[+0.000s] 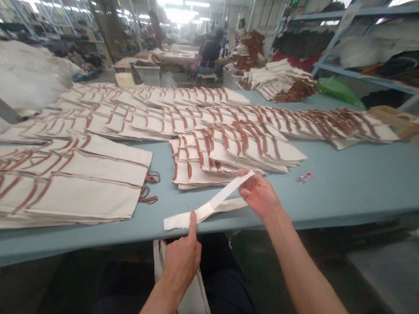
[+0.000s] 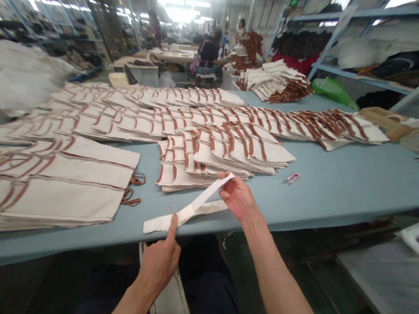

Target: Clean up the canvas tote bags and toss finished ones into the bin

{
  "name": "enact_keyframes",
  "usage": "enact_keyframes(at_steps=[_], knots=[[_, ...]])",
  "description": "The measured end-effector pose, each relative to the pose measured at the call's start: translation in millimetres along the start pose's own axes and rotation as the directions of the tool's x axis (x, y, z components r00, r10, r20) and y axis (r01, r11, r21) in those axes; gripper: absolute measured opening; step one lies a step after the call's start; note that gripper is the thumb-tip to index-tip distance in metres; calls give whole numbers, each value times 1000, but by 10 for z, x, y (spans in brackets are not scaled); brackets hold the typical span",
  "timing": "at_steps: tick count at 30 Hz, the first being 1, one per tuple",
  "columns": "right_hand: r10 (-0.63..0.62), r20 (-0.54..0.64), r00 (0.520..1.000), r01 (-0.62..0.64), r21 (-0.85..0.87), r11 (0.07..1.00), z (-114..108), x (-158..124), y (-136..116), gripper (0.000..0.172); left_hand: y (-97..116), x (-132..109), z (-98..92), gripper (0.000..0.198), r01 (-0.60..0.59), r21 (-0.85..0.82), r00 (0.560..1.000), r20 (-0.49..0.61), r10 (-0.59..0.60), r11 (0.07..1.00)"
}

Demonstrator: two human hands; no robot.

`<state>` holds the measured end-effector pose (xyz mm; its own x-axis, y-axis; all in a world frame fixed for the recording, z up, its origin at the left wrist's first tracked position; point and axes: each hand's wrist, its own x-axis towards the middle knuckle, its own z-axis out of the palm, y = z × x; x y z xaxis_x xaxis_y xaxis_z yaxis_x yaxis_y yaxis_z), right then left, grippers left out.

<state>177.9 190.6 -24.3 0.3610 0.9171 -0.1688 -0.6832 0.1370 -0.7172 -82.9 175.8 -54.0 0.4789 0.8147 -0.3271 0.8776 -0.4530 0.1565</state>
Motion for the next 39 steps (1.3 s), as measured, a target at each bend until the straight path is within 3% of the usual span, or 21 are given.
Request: enact_keyframes(at_steps=[8, 15, 19, 22, 24, 27, 29, 33, 35, 37, 39], knots=[[-59, -68, 996, 61, 32, 998, -609, 102, -294, 22, 1, 14, -48, 73, 11, 21, 999, 35, -12, 1000], [-227, -252, 941, 215, -73, 974, -1102, 312, -957, 20, 17, 26, -61, 70, 11, 27, 998, 54, -13, 1000], [-327, -279, 903, 302, -131, 944, -1021, 188, -1353, 23, -7, 62, 8, 71, 26, -54, 999, 22, -25, 998], [-361, -225, 905, 328, -170, 929, -737, -68, -1513, 23, -83, 89, 67, 72, 3, -169, 1000, -23, -7, 986], [-359, -167, 918, 324, -202, 924, -481, -266, -1530, 14, -166, 96, 100, 73, -32, -357, 999, -48, 15, 934], [-331, -71, 941, 303, -257, 918, -81, -525, -1448, 16, -286, 82, 148, 76, -77, -759, 996, -92, 12, 646], [-261, 14, 965, 250, -349, 903, 152, -654, -1355, 24, -328, 65, 181, 80, -88, -872, 993, -113, -23, 481], [-83, 106, 991, 129, -576, 807, 466, -819, -1051, 39, -329, 85, 230, 88, -103, -918, 991, -126, -36, 384], [80, 117, 990, 15, -650, 760, 551, -880, -760, 42, -326, 121, 239, 88, -113, -930, 992, -126, -15, 351], [299, 135, 945, -124, -696, 707, 594, -943, -356, 48, -326, 145, 243, 88, -126, -934, 991, -136, -6, 335], [415, 159, 896, -172, -736, 654, 595, -994, 107, 58, -324, 153, 249, 88, -146, -932, 988, -157, -7, 333]])
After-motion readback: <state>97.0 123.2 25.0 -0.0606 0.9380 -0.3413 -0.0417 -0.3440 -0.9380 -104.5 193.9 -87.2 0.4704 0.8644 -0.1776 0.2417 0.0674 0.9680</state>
